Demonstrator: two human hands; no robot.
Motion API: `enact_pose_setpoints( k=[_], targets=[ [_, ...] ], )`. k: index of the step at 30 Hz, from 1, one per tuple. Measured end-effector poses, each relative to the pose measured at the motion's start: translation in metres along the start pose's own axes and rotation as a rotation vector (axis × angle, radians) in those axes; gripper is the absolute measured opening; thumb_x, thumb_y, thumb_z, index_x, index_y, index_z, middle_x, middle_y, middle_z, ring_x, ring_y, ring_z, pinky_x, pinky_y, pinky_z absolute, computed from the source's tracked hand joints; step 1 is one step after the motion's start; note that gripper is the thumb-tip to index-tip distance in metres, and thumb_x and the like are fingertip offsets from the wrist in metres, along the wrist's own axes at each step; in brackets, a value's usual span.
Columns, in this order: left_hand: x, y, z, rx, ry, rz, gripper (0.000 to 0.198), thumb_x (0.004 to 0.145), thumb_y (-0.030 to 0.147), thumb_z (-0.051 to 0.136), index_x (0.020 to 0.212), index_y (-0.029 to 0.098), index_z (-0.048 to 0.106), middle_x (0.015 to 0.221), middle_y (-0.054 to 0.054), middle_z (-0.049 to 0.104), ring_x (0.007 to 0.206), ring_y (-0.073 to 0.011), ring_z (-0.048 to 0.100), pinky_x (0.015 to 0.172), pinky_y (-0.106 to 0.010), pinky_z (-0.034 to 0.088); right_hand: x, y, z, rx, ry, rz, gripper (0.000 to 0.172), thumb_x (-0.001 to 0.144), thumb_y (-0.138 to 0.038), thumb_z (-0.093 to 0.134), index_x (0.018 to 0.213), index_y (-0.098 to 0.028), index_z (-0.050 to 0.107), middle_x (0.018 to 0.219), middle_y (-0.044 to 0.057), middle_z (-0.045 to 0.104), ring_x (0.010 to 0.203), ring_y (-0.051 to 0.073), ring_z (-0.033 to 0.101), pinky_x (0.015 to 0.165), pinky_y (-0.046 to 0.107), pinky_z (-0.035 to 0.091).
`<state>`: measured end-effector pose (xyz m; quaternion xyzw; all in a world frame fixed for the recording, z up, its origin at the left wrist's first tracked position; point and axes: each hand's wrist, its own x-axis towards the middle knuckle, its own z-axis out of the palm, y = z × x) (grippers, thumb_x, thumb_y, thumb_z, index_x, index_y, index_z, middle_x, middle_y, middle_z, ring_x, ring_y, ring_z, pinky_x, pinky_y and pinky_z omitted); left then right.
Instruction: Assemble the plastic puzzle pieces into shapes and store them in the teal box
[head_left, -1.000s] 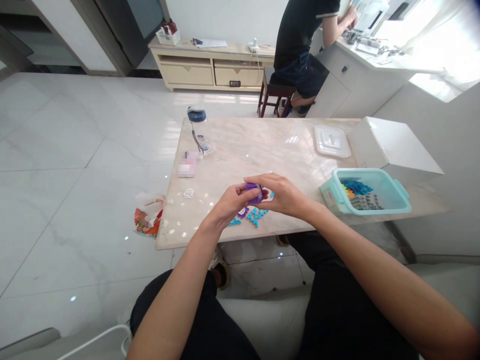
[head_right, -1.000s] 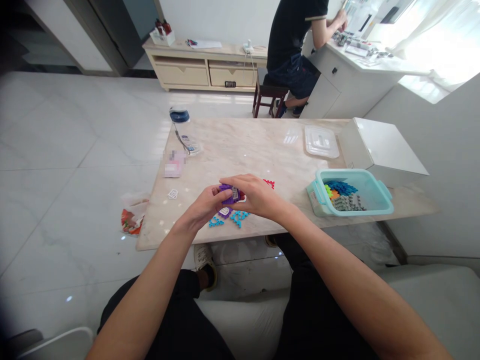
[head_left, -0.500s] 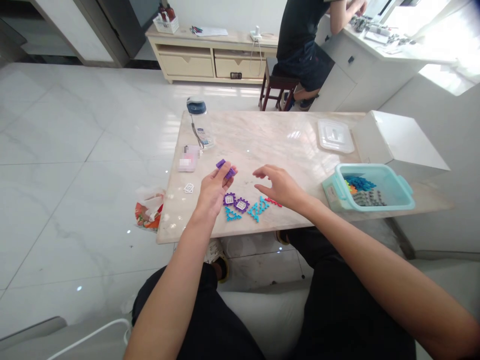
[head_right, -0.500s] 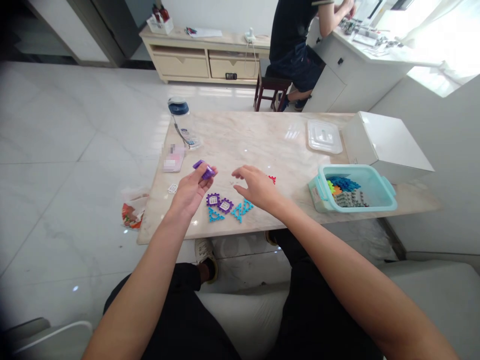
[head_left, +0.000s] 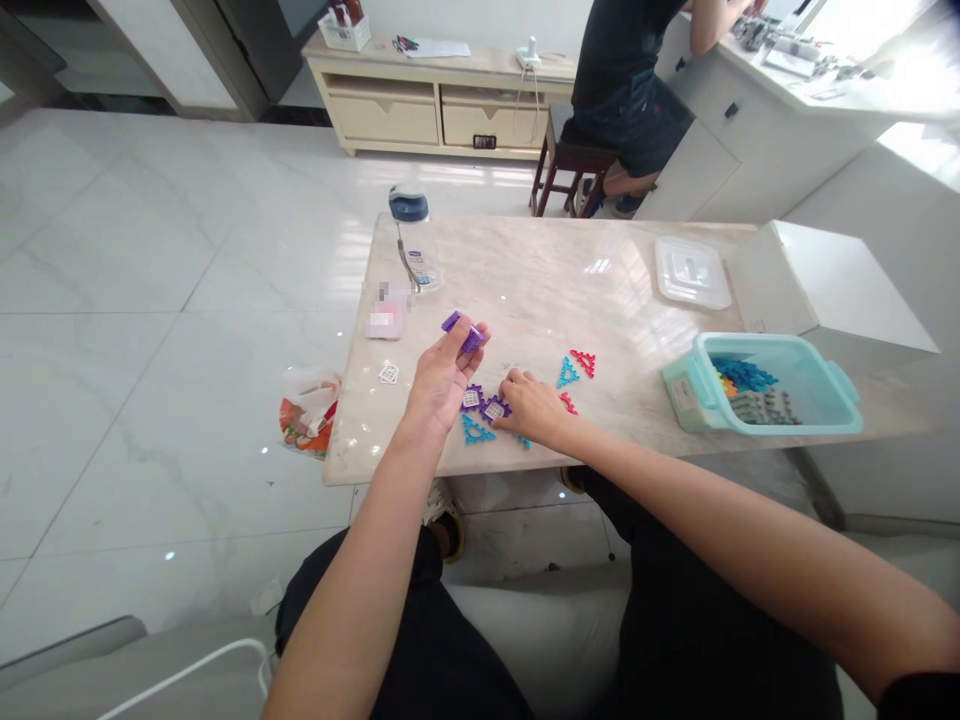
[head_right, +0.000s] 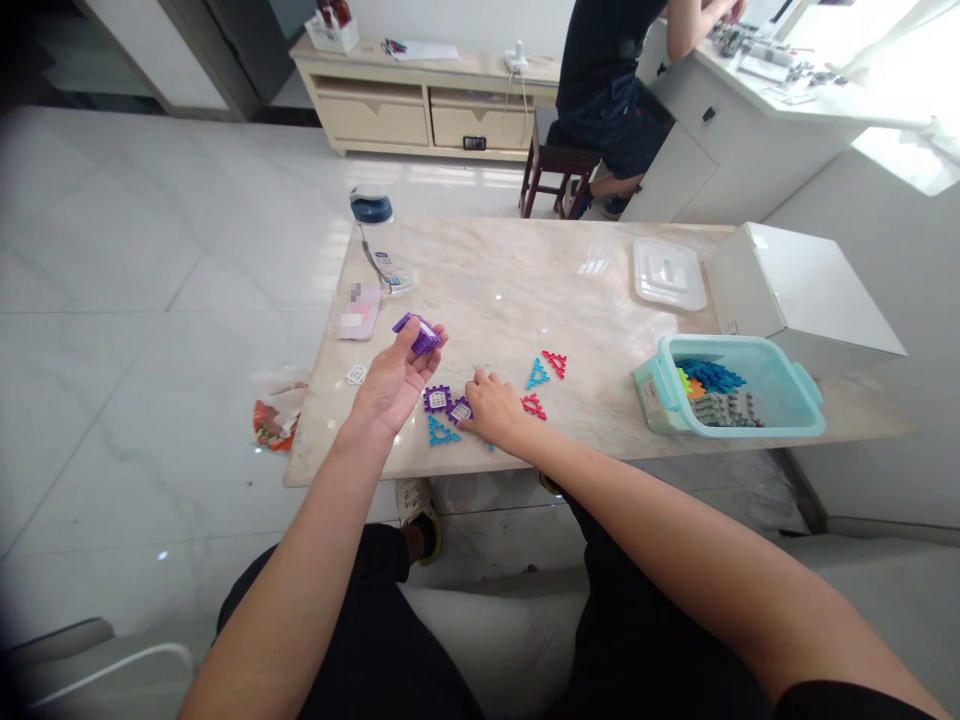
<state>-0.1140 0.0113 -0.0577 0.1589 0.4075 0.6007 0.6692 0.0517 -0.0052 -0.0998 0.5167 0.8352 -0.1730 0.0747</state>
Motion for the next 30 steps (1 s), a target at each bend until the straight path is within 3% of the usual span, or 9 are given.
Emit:
enact_pose_setpoints(
  k=[6, 8, 11, 13, 18, 25, 30],
  targets=[
    [0.000, 0.000, -0.003, 0.000, -0.013, 0.002, 0.046, 0.078, 0.042, 0.097, 0.107, 0.014, 0.073, 0.114, -0.012, 0.082, 0.114, -0.0218, 0.077, 0.097, -0.029, 0.055, 0.011, 0.001, 0.000, 0.121, -0.022, 0.076, 0.046, 0.087, -0.034, 0.087, 0.125, -0.016, 0.068, 0.124, 0.015, 0.073, 0.112, 0.031, 0.071, 0.087, 0.035, 0.056],
    [-0.001, 0.000, -0.003, 0.012, -0.023, 0.007, 0.048, 0.077, 0.043, 0.097, 0.108, 0.015, 0.073, 0.115, -0.012, 0.082, 0.115, -0.0222, 0.077, 0.099, -0.030, 0.055, 0.017, 0.003, -0.005, 0.170, -0.037, 0.090, 0.038, 0.087, -0.022, 0.082, 0.123, -0.017, 0.071, 0.113, 0.012, 0.078, 0.102, 0.027, 0.074, 0.081, 0.032, 0.055],
    [-0.004, 0.000, -0.003, 0.056, -0.045, 0.024, 0.051, 0.075, 0.045, 0.099, 0.108, 0.015, 0.075, 0.116, -0.013, 0.082, 0.116, -0.0226, 0.076, 0.102, -0.031, 0.054, 0.024, 0.014, -0.021, 0.283, 0.007, 0.083, 0.021, 0.086, -0.010, 0.078, 0.106, -0.018, 0.079, 0.103, 0.008, 0.082, 0.095, 0.023, 0.076, 0.080, 0.027, 0.053],
    [-0.006, -0.002, -0.003, 0.117, -0.061, 0.017, 0.051, 0.074, 0.047, 0.099, 0.107, 0.015, 0.077, 0.115, -0.012, 0.082, 0.115, -0.0225, 0.077, 0.102, -0.032, 0.054, 0.025, 0.026, -0.037, 0.396, 0.093, 0.079, 0.015, 0.086, -0.010, 0.078, 0.099, -0.017, 0.082, 0.098, 0.007, 0.084, 0.091, 0.021, 0.077, 0.079, 0.026, 0.054],
    [-0.009, -0.010, 0.003, 0.311, -0.100, 0.023, 0.053, 0.071, 0.045, 0.101, 0.108, 0.014, 0.081, 0.109, -0.012, 0.083, 0.106, -0.0215, 0.077, 0.100, -0.033, 0.056, 0.013, 0.062, -0.072, 0.650, 0.292, 0.168, 0.016, 0.090, -0.022, 0.080, 0.103, -0.016, 0.085, 0.088, 0.007, 0.084, 0.080, 0.019, 0.078, 0.069, 0.025, 0.055],
    [-0.013, -0.010, 0.012, 0.551, -0.108, 0.224, 0.053, 0.071, 0.041, 0.100, 0.111, 0.014, 0.079, 0.119, -0.015, 0.082, 0.109, -0.0254, 0.077, 0.103, -0.040, 0.059, -0.010, 0.083, -0.085, 0.931, 0.299, 0.149, 0.015, 0.084, -0.016, 0.084, 0.098, -0.013, 0.083, 0.079, 0.007, 0.083, 0.072, 0.018, 0.078, 0.062, 0.022, 0.056],
    [-0.019, -0.012, 0.014, 0.744, -0.172, 0.307, 0.060, 0.070, 0.039, 0.100, 0.119, 0.015, 0.076, 0.118, -0.014, 0.082, 0.109, -0.0278, 0.078, 0.106, -0.044, 0.059, -0.013, 0.081, -0.081, 0.907, 0.298, 0.117, 0.011, 0.089, -0.018, 0.075, 0.091, -0.013, 0.085, 0.074, 0.007, 0.082, 0.066, 0.017, 0.076, 0.058, 0.021, 0.054]
  ],
)
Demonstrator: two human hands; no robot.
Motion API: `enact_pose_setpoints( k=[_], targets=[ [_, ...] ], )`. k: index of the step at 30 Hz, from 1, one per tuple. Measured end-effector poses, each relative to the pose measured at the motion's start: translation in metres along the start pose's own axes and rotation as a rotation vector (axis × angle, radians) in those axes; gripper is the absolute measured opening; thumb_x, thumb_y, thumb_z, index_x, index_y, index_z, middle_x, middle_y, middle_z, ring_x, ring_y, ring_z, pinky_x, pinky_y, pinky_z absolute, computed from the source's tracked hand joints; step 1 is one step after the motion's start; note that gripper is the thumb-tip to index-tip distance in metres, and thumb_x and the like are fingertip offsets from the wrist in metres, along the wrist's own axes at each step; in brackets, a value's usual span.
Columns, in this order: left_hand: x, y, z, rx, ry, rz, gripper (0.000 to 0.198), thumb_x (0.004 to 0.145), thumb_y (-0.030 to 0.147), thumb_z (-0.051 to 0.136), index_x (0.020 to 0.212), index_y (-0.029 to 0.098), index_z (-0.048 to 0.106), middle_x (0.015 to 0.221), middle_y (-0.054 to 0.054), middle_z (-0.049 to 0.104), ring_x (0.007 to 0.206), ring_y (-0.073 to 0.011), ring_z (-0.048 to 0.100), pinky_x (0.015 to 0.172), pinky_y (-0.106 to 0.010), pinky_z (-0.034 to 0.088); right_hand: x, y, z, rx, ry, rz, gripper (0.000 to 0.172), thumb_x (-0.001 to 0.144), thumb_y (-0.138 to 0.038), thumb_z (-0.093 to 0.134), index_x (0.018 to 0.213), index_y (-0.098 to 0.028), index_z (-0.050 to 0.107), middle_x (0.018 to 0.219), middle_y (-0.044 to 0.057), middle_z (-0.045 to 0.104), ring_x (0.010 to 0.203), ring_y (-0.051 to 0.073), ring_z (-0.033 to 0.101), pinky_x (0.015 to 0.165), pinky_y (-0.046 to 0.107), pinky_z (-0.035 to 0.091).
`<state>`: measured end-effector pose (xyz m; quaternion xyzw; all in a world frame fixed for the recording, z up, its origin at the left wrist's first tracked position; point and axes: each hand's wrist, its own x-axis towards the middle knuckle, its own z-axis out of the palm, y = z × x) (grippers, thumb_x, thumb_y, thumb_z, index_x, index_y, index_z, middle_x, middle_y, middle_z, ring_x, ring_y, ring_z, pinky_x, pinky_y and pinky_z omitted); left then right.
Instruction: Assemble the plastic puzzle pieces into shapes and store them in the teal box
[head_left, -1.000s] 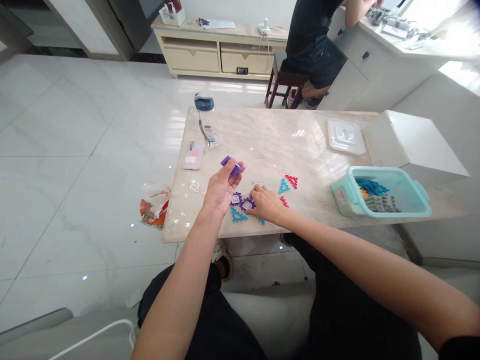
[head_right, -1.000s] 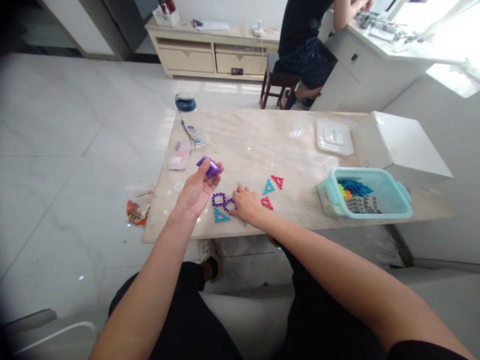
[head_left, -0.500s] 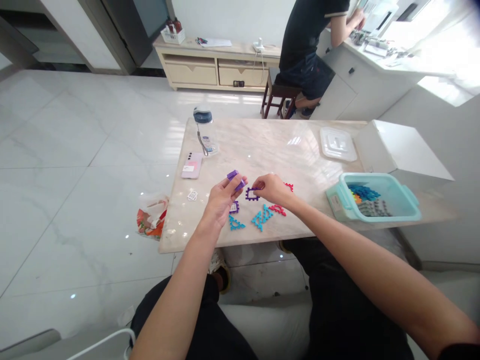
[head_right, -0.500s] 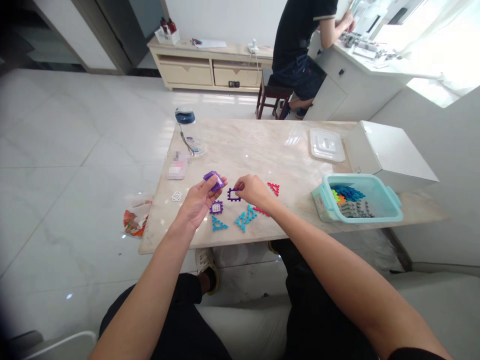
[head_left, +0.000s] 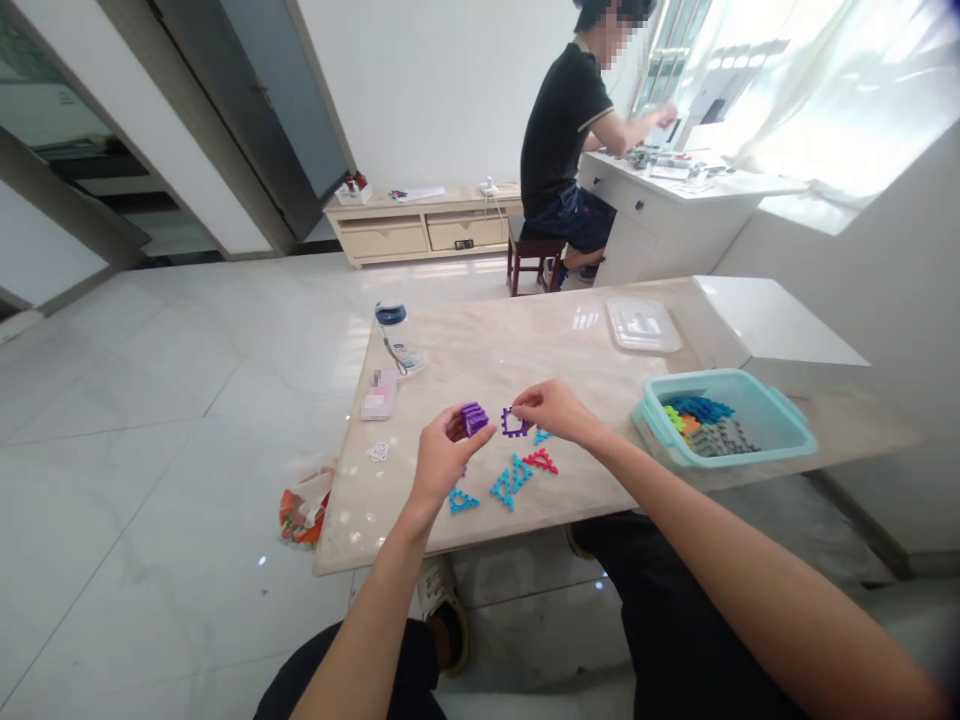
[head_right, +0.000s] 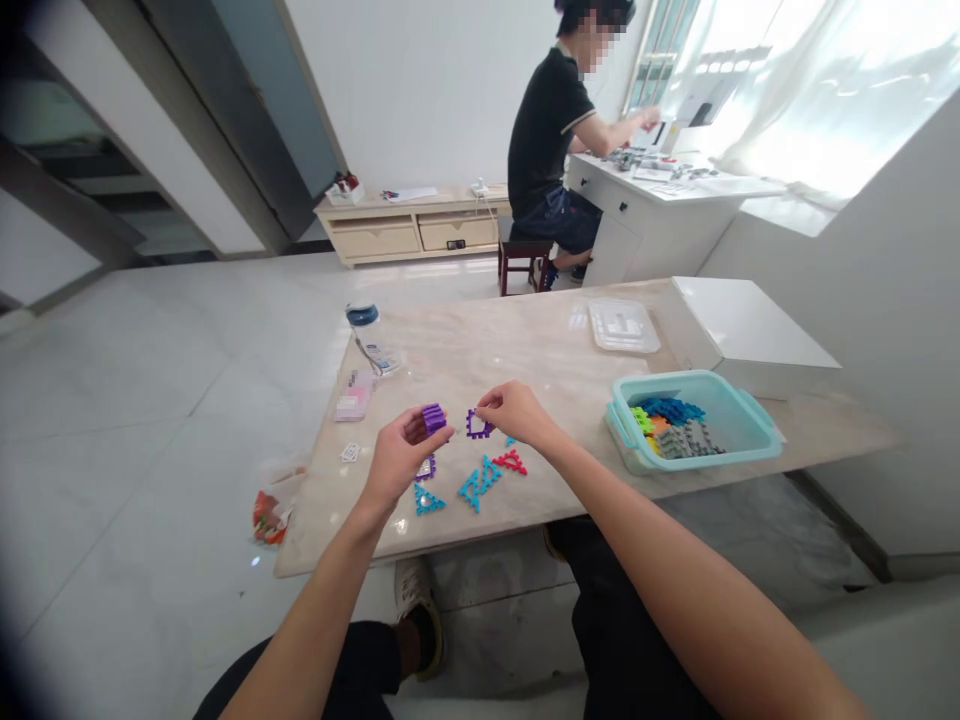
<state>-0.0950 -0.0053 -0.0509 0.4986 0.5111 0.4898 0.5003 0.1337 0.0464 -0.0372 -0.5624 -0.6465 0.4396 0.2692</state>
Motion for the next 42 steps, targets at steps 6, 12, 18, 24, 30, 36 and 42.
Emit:
enact_pose_setpoints(
  k=[6, 12, 18, 24, 30, 36, 42],
  targets=[
    [-0.017, 0.007, 0.004, 0.181, -0.105, 0.131, 0.055, 0.072, 0.038, 0.098, 0.120, 0.020, 0.078, 0.109, -0.009, 0.083, 0.103, -0.0285, 0.077, 0.098, -0.040, 0.058, -0.007, -0.008, 0.007, 0.021, -0.090, 0.013, 0.012, 0.086, -0.021, 0.077, 0.088, -0.014, 0.087, 0.072, 0.006, 0.081, 0.067, 0.018, 0.075, 0.056, 0.021, 0.053],
    [-0.034, 0.026, 0.015, 0.394, -0.153, 0.219, 0.045, 0.075, 0.040, 0.094, 0.115, 0.025, 0.080, 0.104, -0.008, 0.082, 0.095, -0.0295, 0.075, 0.090, -0.038, 0.055, -0.026, -0.023, 0.013, 0.119, -0.077, 0.122, 0.015, 0.091, -0.020, 0.074, 0.093, -0.014, 0.088, 0.076, 0.006, 0.082, 0.068, 0.016, 0.076, 0.053, 0.019, 0.048],
    [-0.074, 0.040, 0.017, 0.453, -0.103, 0.246, 0.048, 0.078, 0.046, 0.091, 0.120, 0.028, 0.078, 0.111, -0.007, 0.082, 0.100, -0.0311, 0.075, 0.094, -0.040, 0.054, -0.059, -0.030, 0.017, 0.137, -0.043, 0.050, 0.015, 0.091, -0.018, 0.073, 0.093, -0.013, 0.087, 0.080, 0.006, 0.083, 0.074, 0.018, 0.077, 0.065, 0.021, 0.054],
    [-0.160, 0.028, 0.012, 0.432, 0.038, 0.151, 0.048, 0.076, 0.046, 0.091, 0.120, 0.029, 0.079, 0.115, -0.007, 0.083, 0.111, -0.0347, 0.076, 0.105, -0.045, 0.055, -0.127, -0.019, 0.039, 0.129, -0.138, -0.070, 0.018, 0.091, -0.020, 0.070, 0.089, -0.017, 0.088, 0.079, 0.004, 0.083, 0.079, 0.020, 0.077, 0.070, 0.023, 0.056],
    [-0.255, 0.005, 0.020, 0.519, 0.044, 0.073, 0.045, 0.079, 0.042, 0.090, 0.121, 0.030, 0.079, 0.119, -0.005, 0.083, 0.108, -0.0340, 0.079, 0.102, -0.045, 0.059, -0.208, -0.002, 0.072, 0.123, -0.242, -0.108, 0.024, 0.092, -0.025, 0.067, 0.082, -0.016, 0.087, 0.072, 0.002, 0.079, 0.070, 0.018, 0.072, 0.064, 0.023, 0.048],
    [-0.318, -0.001, 0.027, 0.547, 0.077, 0.019, 0.049, 0.085, 0.041, 0.086, 0.130, 0.025, 0.075, 0.121, -0.006, 0.083, 0.110, -0.0289, 0.078, 0.102, -0.039, 0.058, -0.265, 0.007, 0.087, 0.316, -0.286, -0.031, 0.030, 0.090, -0.041, 0.075, 0.091, -0.015, 0.089, 0.079, 0.006, 0.081, 0.073, 0.020, 0.072, 0.070, 0.027, 0.051],
    [-0.351, 0.005, 0.026, 0.425, 0.085, -0.064, 0.053, 0.080, 0.046, 0.092, 0.126, 0.023, 0.078, 0.115, -0.008, 0.084, 0.108, -0.0304, 0.079, 0.102, -0.040, 0.060, -0.307, 0.018, 0.108, 0.587, -0.307, 0.089, 0.042, 0.086, -0.052, 0.081, 0.099, -0.012, 0.083, 0.080, 0.007, 0.078, 0.068, 0.017, 0.070, 0.067, 0.029, 0.054]
  ],
)
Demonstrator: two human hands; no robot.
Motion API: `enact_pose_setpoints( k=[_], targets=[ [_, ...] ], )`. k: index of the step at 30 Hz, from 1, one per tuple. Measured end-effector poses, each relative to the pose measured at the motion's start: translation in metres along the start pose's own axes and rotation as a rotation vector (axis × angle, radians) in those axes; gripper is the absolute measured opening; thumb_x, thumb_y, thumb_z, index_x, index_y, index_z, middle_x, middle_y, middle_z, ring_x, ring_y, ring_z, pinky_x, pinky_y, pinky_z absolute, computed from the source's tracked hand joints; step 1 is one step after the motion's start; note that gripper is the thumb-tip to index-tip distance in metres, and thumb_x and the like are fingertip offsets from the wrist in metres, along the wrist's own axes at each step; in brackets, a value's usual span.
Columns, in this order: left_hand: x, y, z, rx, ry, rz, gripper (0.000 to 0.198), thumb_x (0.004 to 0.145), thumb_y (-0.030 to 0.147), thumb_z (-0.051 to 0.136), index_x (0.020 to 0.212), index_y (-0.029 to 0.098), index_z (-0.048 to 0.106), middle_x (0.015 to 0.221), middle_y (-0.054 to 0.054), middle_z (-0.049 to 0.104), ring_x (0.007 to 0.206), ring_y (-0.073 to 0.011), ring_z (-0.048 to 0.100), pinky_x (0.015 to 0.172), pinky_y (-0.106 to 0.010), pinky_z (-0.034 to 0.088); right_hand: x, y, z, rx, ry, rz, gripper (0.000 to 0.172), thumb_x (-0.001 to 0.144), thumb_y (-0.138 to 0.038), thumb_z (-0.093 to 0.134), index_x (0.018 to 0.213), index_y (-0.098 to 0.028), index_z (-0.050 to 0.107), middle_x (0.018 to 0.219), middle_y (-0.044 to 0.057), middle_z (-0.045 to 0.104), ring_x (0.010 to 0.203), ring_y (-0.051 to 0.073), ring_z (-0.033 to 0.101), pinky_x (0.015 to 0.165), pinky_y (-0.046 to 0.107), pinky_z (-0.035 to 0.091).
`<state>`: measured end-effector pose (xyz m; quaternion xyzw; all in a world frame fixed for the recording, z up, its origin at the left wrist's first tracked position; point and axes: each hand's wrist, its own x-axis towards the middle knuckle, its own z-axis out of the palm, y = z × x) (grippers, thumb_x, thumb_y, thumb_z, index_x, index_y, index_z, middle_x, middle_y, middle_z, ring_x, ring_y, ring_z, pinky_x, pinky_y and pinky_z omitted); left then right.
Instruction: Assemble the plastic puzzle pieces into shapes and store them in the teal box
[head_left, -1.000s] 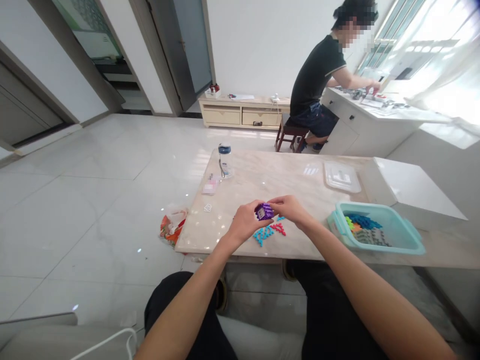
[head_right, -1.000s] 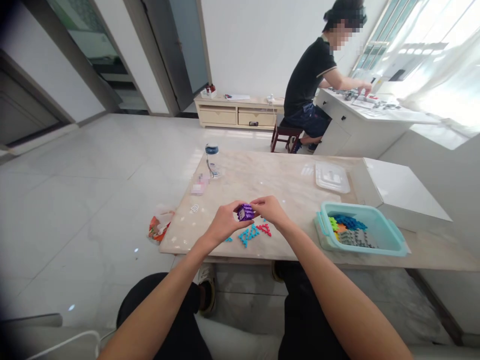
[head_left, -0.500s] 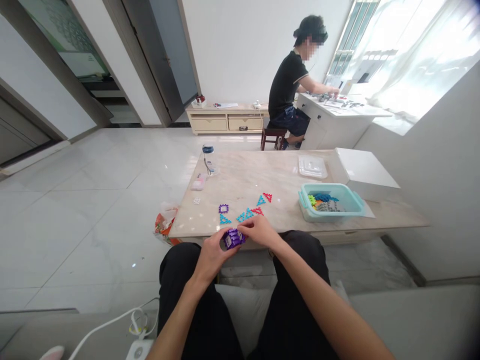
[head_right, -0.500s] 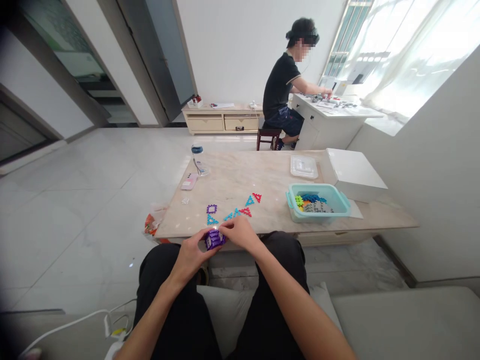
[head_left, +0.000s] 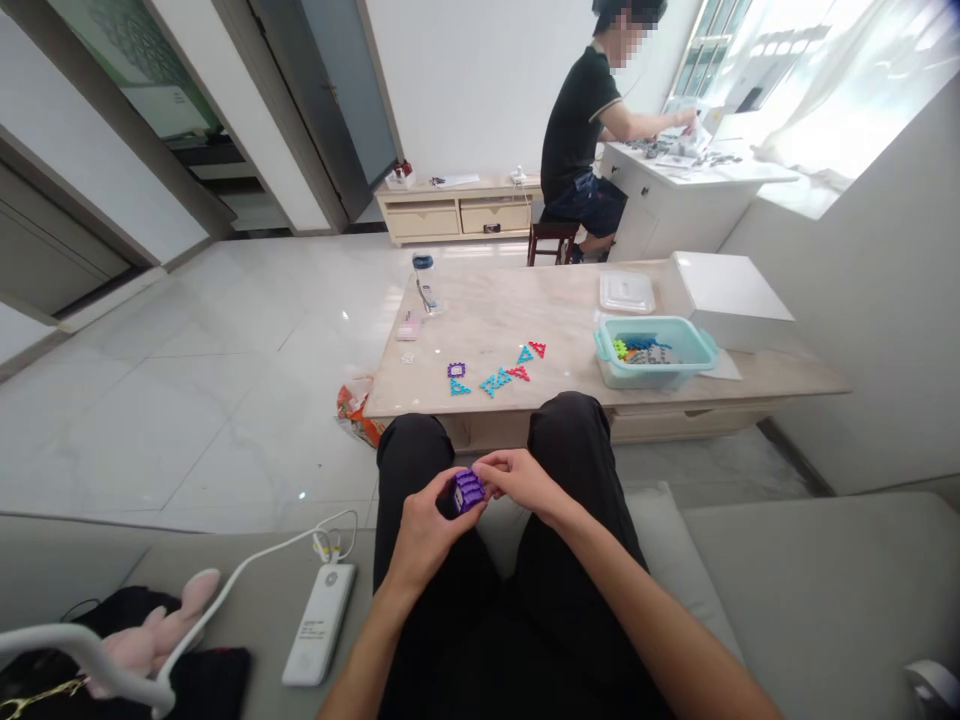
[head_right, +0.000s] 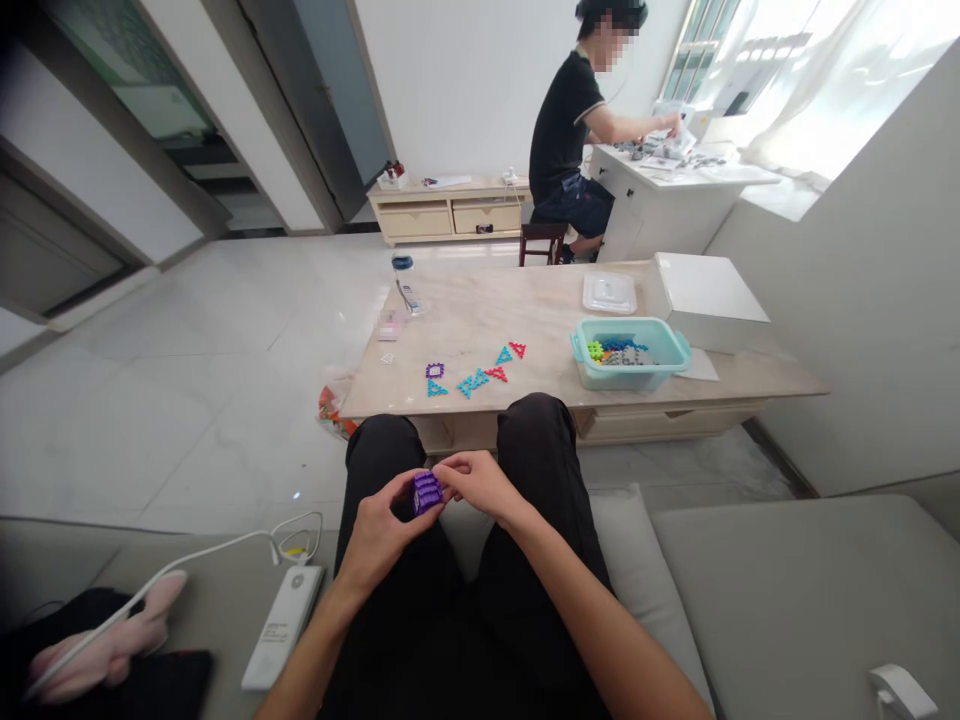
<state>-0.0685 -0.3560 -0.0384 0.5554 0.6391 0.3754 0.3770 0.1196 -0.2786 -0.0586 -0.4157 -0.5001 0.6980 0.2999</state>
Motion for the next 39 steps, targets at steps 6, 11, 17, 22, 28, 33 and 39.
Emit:
enact_pose_setpoints(
  k=[6, 11, 17, 22, 28, 33, 39],
  targets=[
    [-0.015, 0.005, -0.005, -0.544, -0.062, -0.217, 0.062, 0.074, 0.048, 0.098, 0.122, 0.013, 0.079, 0.122, -0.018, 0.082, 0.116, -0.0328, 0.078, 0.109, -0.044, 0.058, -0.053, 0.001, 0.016, -0.233, 0.126, -0.360, 0.039, 0.095, -0.039, 0.076, 0.130, -0.019, 0.073, 0.118, 0.011, 0.079, 0.105, 0.024, 0.075, 0.098, 0.041, 0.061],
    [-0.034, 0.017, -0.007, -0.880, -0.166, -0.355, 0.056, 0.078, 0.048, 0.096, 0.117, 0.010, 0.082, 0.115, -0.019, 0.083, 0.111, -0.0296, 0.079, 0.096, -0.034, 0.062, -0.092, -0.023, 0.017, -0.578, -0.007, -0.625, 0.092, 0.085, -0.038, 0.094, 0.165, -0.032, 0.049, 0.164, 0.013, 0.055, 0.155, 0.031, 0.048, 0.131, 0.053, 0.039],
    [-0.056, 0.037, -0.004, -0.896, -0.283, -0.322, 0.055, 0.075, 0.048, 0.099, 0.110, 0.009, 0.082, 0.107, -0.019, 0.083, 0.105, -0.0316, 0.080, 0.093, -0.037, 0.063, -0.103, -0.045, 0.019, -0.665, -0.084, -0.679, 0.076, 0.086, -0.032, 0.092, 0.155, -0.028, 0.060, 0.153, 0.013, 0.067, 0.144, 0.030, 0.062, 0.124, 0.049, 0.049],
    [-0.070, 0.044, -0.003, -0.925, -0.321, -0.326, 0.053, 0.078, 0.052, 0.097, 0.106, 0.010, 0.082, 0.110, -0.019, 0.082, 0.106, -0.0313, 0.079, 0.094, -0.038, 0.063, -0.115, -0.058, 0.020, -0.700, -0.132, -0.654, 0.061, 0.084, -0.024, 0.092, 0.141, -0.025, 0.070, 0.135, 0.010, 0.077, 0.126, 0.027, 0.073, 0.112, 0.040, 0.056],
    [-0.079, 0.039, -0.002, -0.957, -0.336, -0.344, 0.055, 0.081, 0.054, 0.094, 0.110, 0.010, 0.082, 0.111, -0.020, 0.081, 0.106, -0.0317, 0.079, 0.096, -0.040, 0.063, -0.121, -0.061, 0.023, -0.724, -0.163, -0.646, 0.063, 0.086, -0.029, 0.093, 0.144, -0.026, 0.069, 0.135, 0.010, 0.077, 0.124, 0.028, 0.074, 0.111, 0.041, 0.057],
    [-0.082, 0.037, -0.004, -0.937, -0.300, -0.344, 0.055, 0.082, 0.052, 0.093, 0.112, 0.008, 0.081, 0.112, -0.020, 0.082, 0.108, -0.0332, 0.079, 0.096, -0.040, 0.063, -0.117, -0.058, 0.026, -0.696, -0.184, -0.626, 0.065, 0.083, -0.019, 0.090, 0.144, -0.026, 0.068, 0.135, 0.009, 0.077, 0.123, 0.027, 0.074, 0.109, 0.040, 0.057],
    [-0.078, 0.042, -0.004, -0.929, -0.330, -0.334, 0.052, 0.085, 0.053, 0.091, 0.110, 0.009, 0.082, 0.111, -0.020, 0.082, 0.107, -0.0334, 0.079, 0.094, -0.039, 0.063, -0.113, -0.058, 0.022, -0.665, -0.188, -0.649, 0.060, 0.083, -0.020, 0.088, 0.140, -0.026, 0.070, 0.128, 0.008, 0.078, 0.116, 0.026, 0.075, 0.103, 0.038, 0.059]
  ],
)
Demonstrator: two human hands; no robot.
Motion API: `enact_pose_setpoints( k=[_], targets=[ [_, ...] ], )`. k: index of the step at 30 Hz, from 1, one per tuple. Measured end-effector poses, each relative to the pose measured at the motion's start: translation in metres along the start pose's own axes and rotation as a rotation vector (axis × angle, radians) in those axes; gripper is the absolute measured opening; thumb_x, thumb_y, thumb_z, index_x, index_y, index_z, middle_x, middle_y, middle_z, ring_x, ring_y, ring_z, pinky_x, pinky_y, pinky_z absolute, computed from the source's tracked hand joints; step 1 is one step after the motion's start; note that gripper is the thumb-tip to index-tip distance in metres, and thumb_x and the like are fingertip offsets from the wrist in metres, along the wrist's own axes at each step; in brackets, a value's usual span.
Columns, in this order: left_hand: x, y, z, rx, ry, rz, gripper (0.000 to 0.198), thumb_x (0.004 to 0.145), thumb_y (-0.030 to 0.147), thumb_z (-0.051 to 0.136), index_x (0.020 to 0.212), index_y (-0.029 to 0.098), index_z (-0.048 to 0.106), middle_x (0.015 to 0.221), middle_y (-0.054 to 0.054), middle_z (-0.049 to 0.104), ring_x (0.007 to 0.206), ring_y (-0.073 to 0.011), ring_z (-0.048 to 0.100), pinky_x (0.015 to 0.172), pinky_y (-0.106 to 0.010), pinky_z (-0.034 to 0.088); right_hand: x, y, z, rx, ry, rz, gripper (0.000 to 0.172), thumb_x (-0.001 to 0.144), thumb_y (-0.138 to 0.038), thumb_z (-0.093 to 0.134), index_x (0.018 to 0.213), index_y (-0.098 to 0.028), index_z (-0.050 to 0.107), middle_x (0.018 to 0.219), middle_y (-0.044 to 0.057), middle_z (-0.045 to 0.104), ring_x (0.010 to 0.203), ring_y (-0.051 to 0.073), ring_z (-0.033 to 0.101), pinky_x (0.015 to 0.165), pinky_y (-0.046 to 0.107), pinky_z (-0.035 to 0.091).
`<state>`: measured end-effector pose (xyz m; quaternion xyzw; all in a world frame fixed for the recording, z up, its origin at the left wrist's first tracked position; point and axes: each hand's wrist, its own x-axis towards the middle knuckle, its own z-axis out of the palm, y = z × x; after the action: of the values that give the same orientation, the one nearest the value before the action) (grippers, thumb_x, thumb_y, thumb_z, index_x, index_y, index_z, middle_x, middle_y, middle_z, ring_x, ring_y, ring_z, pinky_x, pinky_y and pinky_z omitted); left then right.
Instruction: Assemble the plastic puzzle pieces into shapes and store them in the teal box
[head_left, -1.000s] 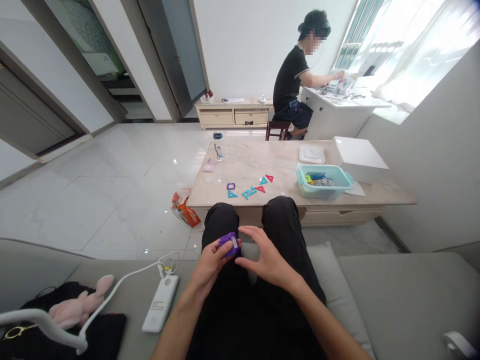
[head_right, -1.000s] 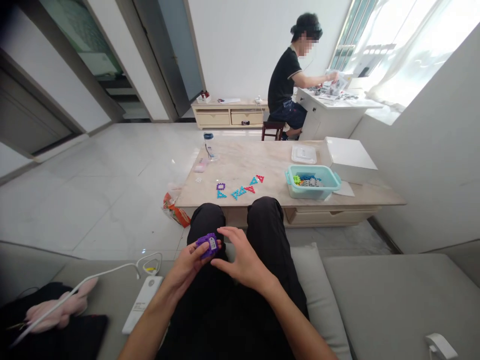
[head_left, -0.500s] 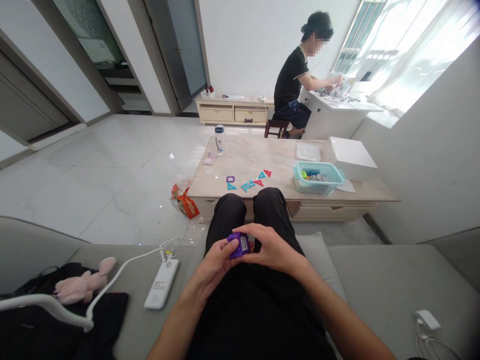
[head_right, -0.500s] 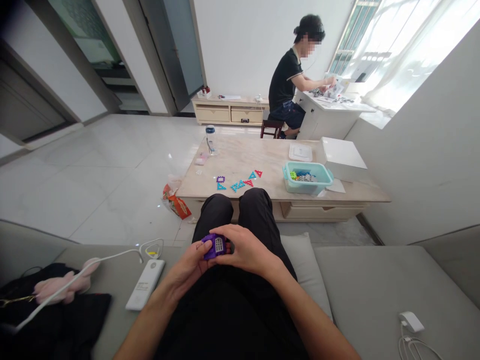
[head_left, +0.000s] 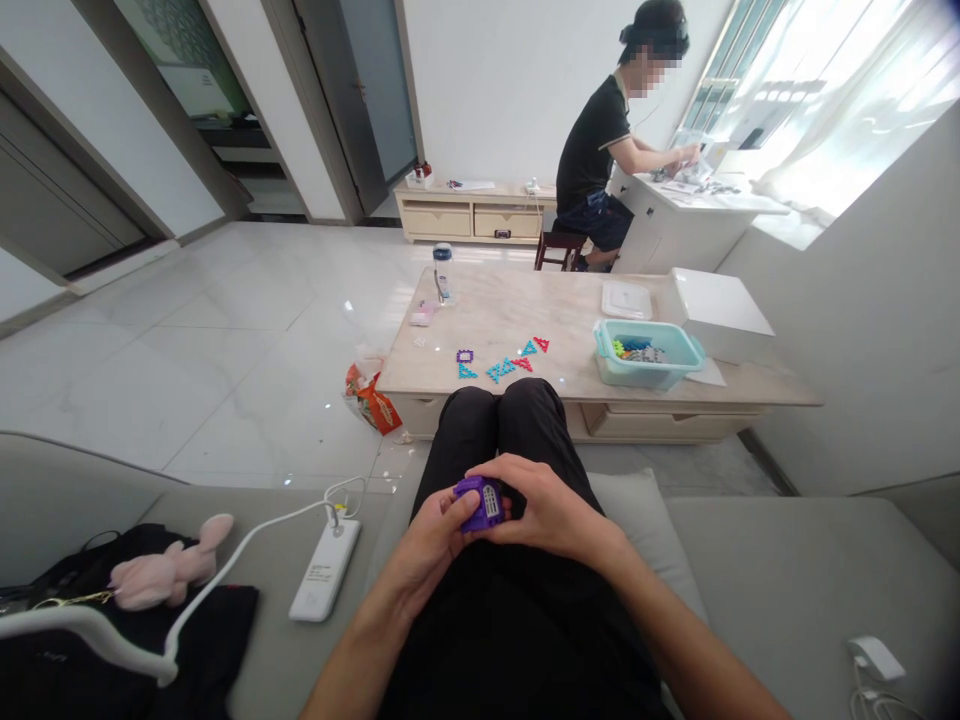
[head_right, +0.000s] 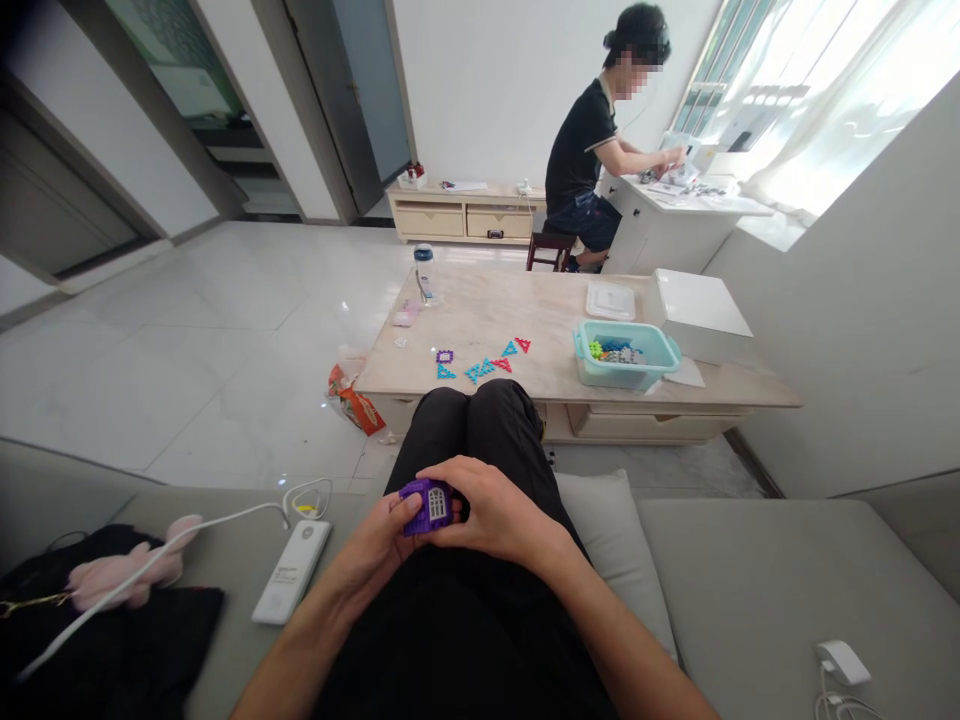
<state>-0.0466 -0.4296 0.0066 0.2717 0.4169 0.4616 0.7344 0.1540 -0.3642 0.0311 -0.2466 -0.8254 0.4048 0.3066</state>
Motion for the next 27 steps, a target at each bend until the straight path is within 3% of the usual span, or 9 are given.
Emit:
enact_pose_setpoints(
  k=[6, 17, 27],
  targets=[
    [0.003, 0.006, 0.010, -0.016, -0.012, -0.018, 0.047, 0.087, 0.051, 0.090, 0.107, 0.009, 0.082, 0.106, -0.019, 0.082, 0.106, -0.0332, 0.079, 0.097, -0.041, 0.062, -0.001, 0.005, 0.000, -0.031, 0.041, 0.001, 0.070, 0.081, -0.018, 0.087, 0.147, -0.029, 0.067, 0.134, 0.008, 0.078, 0.119, 0.028, 0.075, 0.107, 0.041, 0.058],
    [-0.007, 0.030, 0.029, 0.017, -0.020, 0.002, 0.047, 0.084, 0.052, 0.092, 0.105, 0.010, 0.083, 0.103, -0.018, 0.082, 0.110, -0.0348, 0.078, 0.101, -0.044, 0.061, 0.001, -0.001, -0.006, 0.010, 0.134, -0.102, 0.064, 0.084, -0.018, 0.084, 0.145, -0.030, 0.067, 0.135, 0.006, 0.077, 0.122, 0.026, 0.074, 0.110, 0.040, 0.056],
    [-0.014, 0.029, 0.038, 0.050, 0.007, -0.003, 0.049, 0.081, 0.051, 0.094, 0.104, 0.009, 0.083, 0.108, -0.019, 0.082, 0.103, -0.0339, 0.079, 0.095, -0.040, 0.062, -0.001, 0.004, -0.014, 0.021, 0.017, -0.150, 0.063, 0.086, -0.020, 0.086, 0.145, -0.029, 0.067, 0.132, 0.007, 0.078, 0.121, 0.027, 0.075, 0.109, 0.040, 0.057]
  ],
)
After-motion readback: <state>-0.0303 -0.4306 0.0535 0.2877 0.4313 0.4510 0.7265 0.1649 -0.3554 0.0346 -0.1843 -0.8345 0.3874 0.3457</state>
